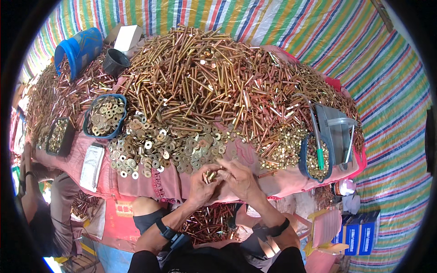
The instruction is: The person sorts through a pile of metal rods and washers on a table, picking up individual pieces and moving them into different piles or containers.
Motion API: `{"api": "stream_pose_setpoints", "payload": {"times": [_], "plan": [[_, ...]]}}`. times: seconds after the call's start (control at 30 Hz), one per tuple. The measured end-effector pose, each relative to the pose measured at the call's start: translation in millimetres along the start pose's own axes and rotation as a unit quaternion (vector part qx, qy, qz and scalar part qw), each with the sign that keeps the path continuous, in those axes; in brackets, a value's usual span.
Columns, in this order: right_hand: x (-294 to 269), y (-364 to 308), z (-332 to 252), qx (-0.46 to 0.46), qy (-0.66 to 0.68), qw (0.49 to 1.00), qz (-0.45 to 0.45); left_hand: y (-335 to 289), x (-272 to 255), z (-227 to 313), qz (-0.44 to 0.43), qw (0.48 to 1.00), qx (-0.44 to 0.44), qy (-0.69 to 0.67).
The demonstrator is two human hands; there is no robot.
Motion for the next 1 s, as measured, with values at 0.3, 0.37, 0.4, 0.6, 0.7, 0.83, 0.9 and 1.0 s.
{"api": "stream_pose_setpoints", "payload": {"times": [0.3, 0.37, 0.4, 0.6, 0.7, 0.83, 0.9, 1.0], "plan": [[-31.9, 10.9, 54.3, 0.089, -0.136, 0.978, 0.128, -2.9, -0.3, -7.4, -0.027, 0.997, -0.072, -0.031], [-38.7, 18.2, 75.7, 0.127, -0.182, 0.966, 0.137, -0.6, 1.5, -2.6, -0.028, 0.999, -0.028, -0.028], [-39.6, 22.3, 85.0, 0.134, -0.218, 0.958, 0.131, 0.0, 1.8, 0.1, -0.028, 0.999, -0.004, -0.021], [-33.8, 38.3, 121.6, 0.135, -0.301, 0.942, 0.057, -2.6, 3.8, -2.2, -0.050, 0.991, -0.090, -0.085], [-31.3, 41.2, 129.3, 0.139, -0.320, 0.937, 0.032, -4.3, 5.1, -5.6, -0.051, 0.985, -0.097, -0.134], [-33.2, 42.9, 128.7, 0.116, -0.307, 0.944, 0.040, -7.9, 5.1, -13.0, -0.061, 0.972, -0.155, -0.165], [-35.3, 42.1, 125.4, 0.119, -0.280, 0.952, 0.034, -7.7, 5.7, -14.5, -0.059, 0.973, -0.144, -0.173], [-37.3, 38.1, 118.0, 0.150, -0.231, 0.961, -0.007, -5.5, 7.2, -13.0, -0.042, 0.978, -0.100, -0.180]]}}
Point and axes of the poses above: each hand's wrist, its own y-axis towards the middle knuckle, its own x-axis out of the palm, z = x × y, the point moved 3 cm from there along y, towards the middle knuckle, and after that the axes turned 2 degrees about y, right-handed, at the moved point
